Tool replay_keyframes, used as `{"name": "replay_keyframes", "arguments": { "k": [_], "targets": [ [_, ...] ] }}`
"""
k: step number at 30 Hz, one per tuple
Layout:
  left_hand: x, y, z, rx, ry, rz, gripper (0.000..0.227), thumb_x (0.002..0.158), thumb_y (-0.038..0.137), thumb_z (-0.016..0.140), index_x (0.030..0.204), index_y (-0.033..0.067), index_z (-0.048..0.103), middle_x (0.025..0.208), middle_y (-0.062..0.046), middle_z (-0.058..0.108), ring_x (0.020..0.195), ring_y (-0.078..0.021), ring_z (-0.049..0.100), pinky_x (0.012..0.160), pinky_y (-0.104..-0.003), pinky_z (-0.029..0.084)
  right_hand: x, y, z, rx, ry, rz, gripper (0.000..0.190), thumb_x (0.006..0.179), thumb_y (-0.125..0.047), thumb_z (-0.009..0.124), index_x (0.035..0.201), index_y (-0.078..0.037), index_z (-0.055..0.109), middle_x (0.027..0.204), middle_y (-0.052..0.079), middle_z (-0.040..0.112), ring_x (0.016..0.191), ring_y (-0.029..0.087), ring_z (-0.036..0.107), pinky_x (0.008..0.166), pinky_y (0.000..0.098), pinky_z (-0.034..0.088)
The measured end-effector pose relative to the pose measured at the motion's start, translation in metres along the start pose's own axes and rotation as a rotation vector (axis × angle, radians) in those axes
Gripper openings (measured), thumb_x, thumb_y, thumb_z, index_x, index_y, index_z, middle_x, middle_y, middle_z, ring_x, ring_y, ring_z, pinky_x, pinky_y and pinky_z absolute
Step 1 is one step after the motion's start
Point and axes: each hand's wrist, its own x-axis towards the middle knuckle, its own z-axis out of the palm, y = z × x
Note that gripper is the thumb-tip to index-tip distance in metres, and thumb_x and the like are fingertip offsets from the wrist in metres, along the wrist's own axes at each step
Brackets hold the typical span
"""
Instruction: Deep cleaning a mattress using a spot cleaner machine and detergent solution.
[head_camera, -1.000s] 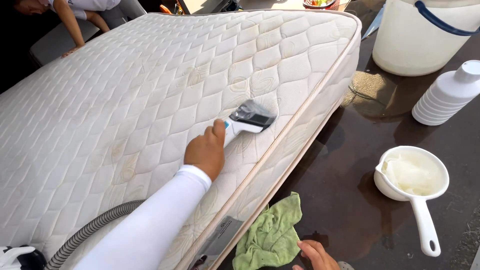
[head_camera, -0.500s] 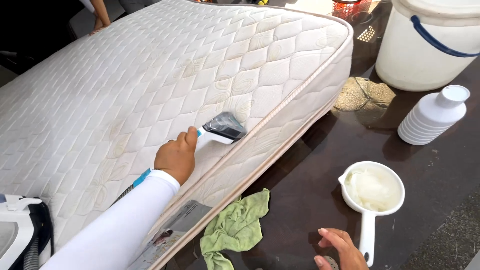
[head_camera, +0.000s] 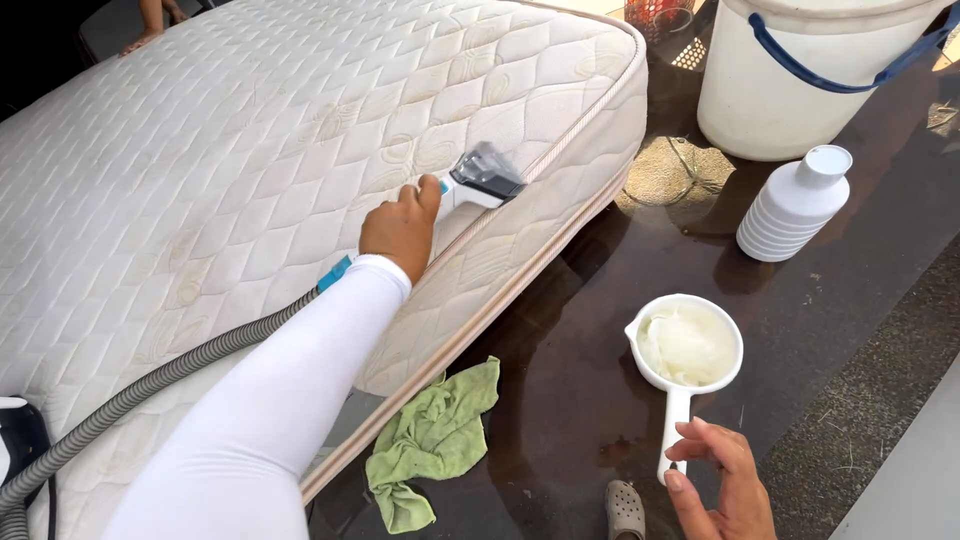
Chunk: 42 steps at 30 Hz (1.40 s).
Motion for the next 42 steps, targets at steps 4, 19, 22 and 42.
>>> {"name": "replay_keyframes", "arguments": {
  "k": [4,19,22,42],
  "targets": [
    [-0.086,-0.041,0.018,-0.028,-0.006,-0.008,0.050,0.094,0.009,0.056,0.140,0.0057,0.038,0.107,-0.014,0.064,0.071,-0.0302,0.073,0.058,-0.039,0.061,-0.015,-0.016,0.005,-0.019,-0.013,-0.005,0.058,0.085,-0.011,0.068,0.138,-0.006,0.046,0.121,0.018,0.065,0.097,0.021,0.072,0.092,0.0437,0.058],
    [-0.321,-0.151,0.033,-0.114,-0.130,-0.225,0.048,0.093,0.006,0.054,0.138,0.0065,0.039,0.109,-0.016,0.063,0.076,-0.0336,0.071,0.064,-0.043,0.059,-0.113,-0.067,0.132,0.088,-0.207,-0.134,0.059,0.084,-0.013,0.071,0.138,-0.005,0.047,0.119,0.016,0.065,0.091,0.019,0.073,0.082,0.0374,0.060],
    [-0.371,-0.174,0.034,-0.089,-0.165,-0.250,0.052,0.091,0.006,0.054,0.141,0.0042,0.038,0.107,-0.016,0.064,0.075,-0.0336,0.071,0.065,-0.043,0.060,-0.129,-0.076,0.152,0.101,-0.224,-0.121,0.059,0.084,-0.011,0.071,0.138,-0.005,0.048,0.119,0.016,0.066,0.091,0.019,0.073,0.083,0.0371,0.060],
    [-0.263,0.050,-0.058,-0.121,-0.028,0.109,0.074,0.085,0.017,0.063,0.153,0.0029,0.038,0.107,-0.006,0.062,0.082,-0.0218,0.069,0.064,-0.035,0.055,0.031,-0.158,0.252,1.407,-0.005,0.844,0.057,0.093,-0.054,0.059,0.131,-0.011,0.058,0.115,0.005,0.067,0.108,0.019,0.062,0.095,0.0362,0.053]
  ]
}}
